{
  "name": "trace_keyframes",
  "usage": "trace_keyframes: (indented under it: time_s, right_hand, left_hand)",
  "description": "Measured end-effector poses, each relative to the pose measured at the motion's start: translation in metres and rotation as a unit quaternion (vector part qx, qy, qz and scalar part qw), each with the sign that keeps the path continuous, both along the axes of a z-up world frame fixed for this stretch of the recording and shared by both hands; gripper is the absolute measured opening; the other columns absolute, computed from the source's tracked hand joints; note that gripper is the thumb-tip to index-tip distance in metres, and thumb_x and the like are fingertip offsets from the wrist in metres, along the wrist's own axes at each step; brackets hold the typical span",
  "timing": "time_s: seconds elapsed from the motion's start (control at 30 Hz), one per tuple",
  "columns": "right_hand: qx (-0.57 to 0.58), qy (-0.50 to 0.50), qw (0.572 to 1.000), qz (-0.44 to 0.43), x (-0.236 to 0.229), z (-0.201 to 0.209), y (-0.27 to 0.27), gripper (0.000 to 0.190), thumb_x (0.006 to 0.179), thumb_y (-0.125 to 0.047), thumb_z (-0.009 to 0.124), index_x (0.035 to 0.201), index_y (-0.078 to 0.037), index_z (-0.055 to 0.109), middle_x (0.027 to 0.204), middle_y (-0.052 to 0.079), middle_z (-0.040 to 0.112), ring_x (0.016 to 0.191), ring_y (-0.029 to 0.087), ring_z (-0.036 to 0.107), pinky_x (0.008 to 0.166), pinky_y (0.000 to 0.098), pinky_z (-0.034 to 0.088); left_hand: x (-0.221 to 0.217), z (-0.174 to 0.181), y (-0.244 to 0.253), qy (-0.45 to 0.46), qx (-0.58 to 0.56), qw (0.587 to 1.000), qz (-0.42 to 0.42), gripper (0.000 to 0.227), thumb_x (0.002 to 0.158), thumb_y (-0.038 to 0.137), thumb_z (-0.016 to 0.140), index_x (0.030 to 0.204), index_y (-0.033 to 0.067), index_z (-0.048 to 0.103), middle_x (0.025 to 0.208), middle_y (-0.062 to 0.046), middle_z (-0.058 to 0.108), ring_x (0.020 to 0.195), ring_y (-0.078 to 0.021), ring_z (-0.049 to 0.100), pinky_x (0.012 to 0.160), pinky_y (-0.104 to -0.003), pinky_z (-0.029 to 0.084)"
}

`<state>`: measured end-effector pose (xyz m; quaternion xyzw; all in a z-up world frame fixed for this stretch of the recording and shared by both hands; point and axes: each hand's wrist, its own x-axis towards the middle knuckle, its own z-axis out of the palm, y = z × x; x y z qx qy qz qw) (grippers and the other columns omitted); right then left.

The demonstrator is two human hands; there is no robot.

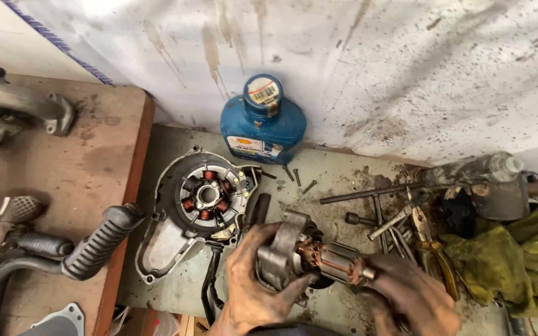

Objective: The person is working on a disassembled electric motor on a cluttered workbench. They handle the motor housing and internal components, including copper windings, and use a hammer to tap parts into place. Various tools and a bottle of oil are visible on the table.

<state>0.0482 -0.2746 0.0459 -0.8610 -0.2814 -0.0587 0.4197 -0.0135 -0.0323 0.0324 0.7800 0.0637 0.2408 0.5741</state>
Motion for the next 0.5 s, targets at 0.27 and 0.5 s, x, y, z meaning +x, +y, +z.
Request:
trace_keyframes:
  time_s: [0.27,0.5]
  right_hand:
    - [0.003,-0.126,0.989,0.081,0.025,0.020,0.003,0.025,0.086,-0.026,0.073,0.097,-0.003,0.068,0.093,0.010,0.073,0.089,0.030,0.076,0.084,0.0434,0.062]
    - [-0.097,-0.188,0.975,0.068,0.024,0.010,-0.007,0.018,0.088,-0.028,0.075,0.088,-0.011,0.070,0.079,0.003,0.067,0.075,0.025,0.070,0.072,0.0422,0.059]
  left_hand:
    - [-0.004,0.009,0.006,0.043,-0.019,0.999,-0.024,0.069,0.060,0.020,0.097,0.118,-0.0018,0.066,0.109,-0.017,0.075,0.097,-0.0266,0.079,0.086,-0.036,0.062]
    - [0.002,0.002,0.000,0.061,-0.100,0.989,-0.089,0.066,0.062,0.018,0.096,0.117,-0.0039,0.067,0.109,-0.017,0.076,0.102,-0.0267,0.077,0.094,-0.036,0.059]
